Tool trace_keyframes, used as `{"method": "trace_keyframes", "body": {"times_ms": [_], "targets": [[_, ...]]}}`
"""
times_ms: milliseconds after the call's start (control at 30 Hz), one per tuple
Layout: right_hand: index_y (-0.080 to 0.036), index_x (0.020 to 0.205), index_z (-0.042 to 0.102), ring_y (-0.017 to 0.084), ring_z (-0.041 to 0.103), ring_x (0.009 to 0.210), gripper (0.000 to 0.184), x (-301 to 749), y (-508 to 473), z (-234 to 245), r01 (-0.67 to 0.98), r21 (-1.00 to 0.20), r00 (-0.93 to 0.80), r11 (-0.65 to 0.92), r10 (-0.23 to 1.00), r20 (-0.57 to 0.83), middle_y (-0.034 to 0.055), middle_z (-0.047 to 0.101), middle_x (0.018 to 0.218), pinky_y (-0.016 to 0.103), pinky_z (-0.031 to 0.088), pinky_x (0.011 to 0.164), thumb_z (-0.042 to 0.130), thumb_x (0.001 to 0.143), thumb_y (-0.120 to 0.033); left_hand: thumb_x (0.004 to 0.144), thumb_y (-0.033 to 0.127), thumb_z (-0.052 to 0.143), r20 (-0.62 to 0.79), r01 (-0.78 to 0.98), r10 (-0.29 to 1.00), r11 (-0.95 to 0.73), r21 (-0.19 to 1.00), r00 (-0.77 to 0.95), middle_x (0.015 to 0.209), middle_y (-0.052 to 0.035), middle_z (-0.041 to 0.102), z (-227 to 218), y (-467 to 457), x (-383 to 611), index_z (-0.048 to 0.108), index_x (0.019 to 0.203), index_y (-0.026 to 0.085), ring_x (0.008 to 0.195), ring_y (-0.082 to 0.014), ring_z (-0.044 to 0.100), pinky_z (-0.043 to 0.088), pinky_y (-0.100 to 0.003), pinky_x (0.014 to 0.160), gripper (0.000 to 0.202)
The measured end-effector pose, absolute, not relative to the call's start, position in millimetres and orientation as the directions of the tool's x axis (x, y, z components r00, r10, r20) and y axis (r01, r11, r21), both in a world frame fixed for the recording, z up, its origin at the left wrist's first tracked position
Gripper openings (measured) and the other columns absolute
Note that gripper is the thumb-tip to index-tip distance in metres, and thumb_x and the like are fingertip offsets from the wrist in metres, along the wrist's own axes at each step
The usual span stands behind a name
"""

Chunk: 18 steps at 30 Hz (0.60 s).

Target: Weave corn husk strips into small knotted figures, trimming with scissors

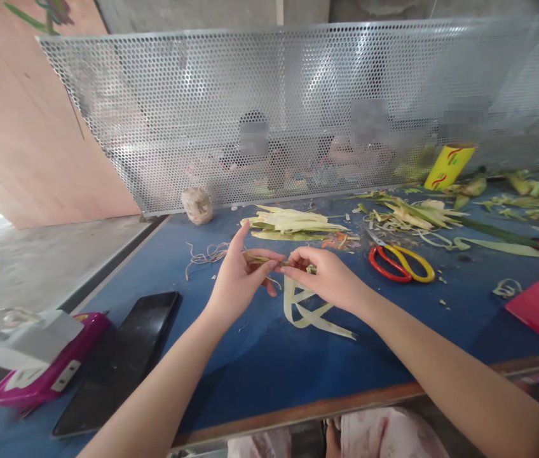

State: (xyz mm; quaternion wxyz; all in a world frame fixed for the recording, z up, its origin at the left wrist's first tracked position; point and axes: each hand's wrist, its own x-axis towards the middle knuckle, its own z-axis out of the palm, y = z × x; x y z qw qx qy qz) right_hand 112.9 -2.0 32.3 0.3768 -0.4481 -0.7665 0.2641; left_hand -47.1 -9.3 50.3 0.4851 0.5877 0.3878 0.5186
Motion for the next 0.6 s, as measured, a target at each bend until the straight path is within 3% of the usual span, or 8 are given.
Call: {"method": "trace_keyframes", "body": {"times_ms": [133,233,333,400,500,600], "targets": [[-0.018,0.069,0.051,0.010,0.049,0.056,0.019,112.2,-3.3,31.2,0.546,-0.608,-0.347,0.576,0.817,0.461,-0.0021,0.055,0.063,0.025,0.034,0.057,0.048,0.085,-0.027,0.066,0.015,0.067,0.242,0.005,0.954,-0.246,0.969,0.176,0.080,-0.0050,0.067,47.2,-6.9,-49.2,0.011,0.141,0.020,0.065,-0.0172,0.063,0.049,-0.024,0.044,0.094],[-0.018,0.069,0.051,0.010,0.050,0.061,0.020,113.3,-5.9,32.0,0.637,-0.438,-0.395,0.634,0.757,0.521,-0.0030,0.055,0.063,0.028,0.030,0.069,0.045,0.088,-0.020,0.067,0.017,0.066,0.296,0.193,0.939,-0.328,0.925,0.174,0.079,-0.0045,0.068,46.7,-6.4,-52.2,0.017,0.141,0.019,0.071,-0.0182,0.063,0.051,-0.030,0.060,0.088],[-0.018,0.069,0.051,0.011,0.052,0.063,0.021,113.6,-7.1,31.2,0.696,-0.319,-0.432,0.643,0.731,0.529,-0.0028,0.056,0.063,0.031,0.025,0.073,0.045,0.089,-0.021,0.068,0.014,0.064,0.430,0.401,0.880,-0.474,0.784,0.201,0.077,-0.0027,0.070,47.0,-7.6,-54.3,0.025,0.139,0.020,0.089,-0.0210,0.060,0.041,-0.037,0.085,0.080],[-0.017,0.069,0.052,0.011,0.052,0.064,0.020,112.7,-6.9,29.6,0.705,-0.274,-0.451,0.653,0.713,0.537,-0.0021,0.058,0.065,0.030,0.024,0.073,0.046,0.088,-0.020,0.069,0.012,0.062,0.515,0.518,0.822,-0.559,0.648,0.242,0.076,-0.0014,0.070,46.3,-8.1,-54.9,0.030,0.137,0.023,0.099,-0.0232,0.055,0.031,-0.040,0.095,0.076],[-0.017,0.072,0.053,0.012,0.053,0.065,0.018,110.5,-6.0,27.3,0.717,-0.262,-0.455,0.646,0.718,0.526,-0.0018,0.061,0.068,0.030,0.024,0.072,0.046,0.088,-0.019,0.072,0.012,0.058,0.579,0.648,0.747,-0.623,0.437,0.327,0.076,-0.0004,0.071,43.8,-7.6,-55.3,0.035,0.135,0.026,0.103,-0.0249,0.051,0.019,-0.044,0.099,0.068],[-0.017,0.076,0.053,0.012,0.053,0.065,0.017,108.8,-5.7,25.8,0.734,-0.247,-0.459,0.633,0.730,0.507,-0.0012,0.062,0.072,0.029,0.024,0.072,0.043,0.090,-0.019,0.074,0.017,0.058,0.581,0.672,0.728,-0.637,0.377,0.364,0.073,0.0000,0.070,42.1,-6.6,-56.0,0.036,0.133,0.027,0.101,-0.0249,0.052,0.016,-0.044,0.099,0.064]]}}
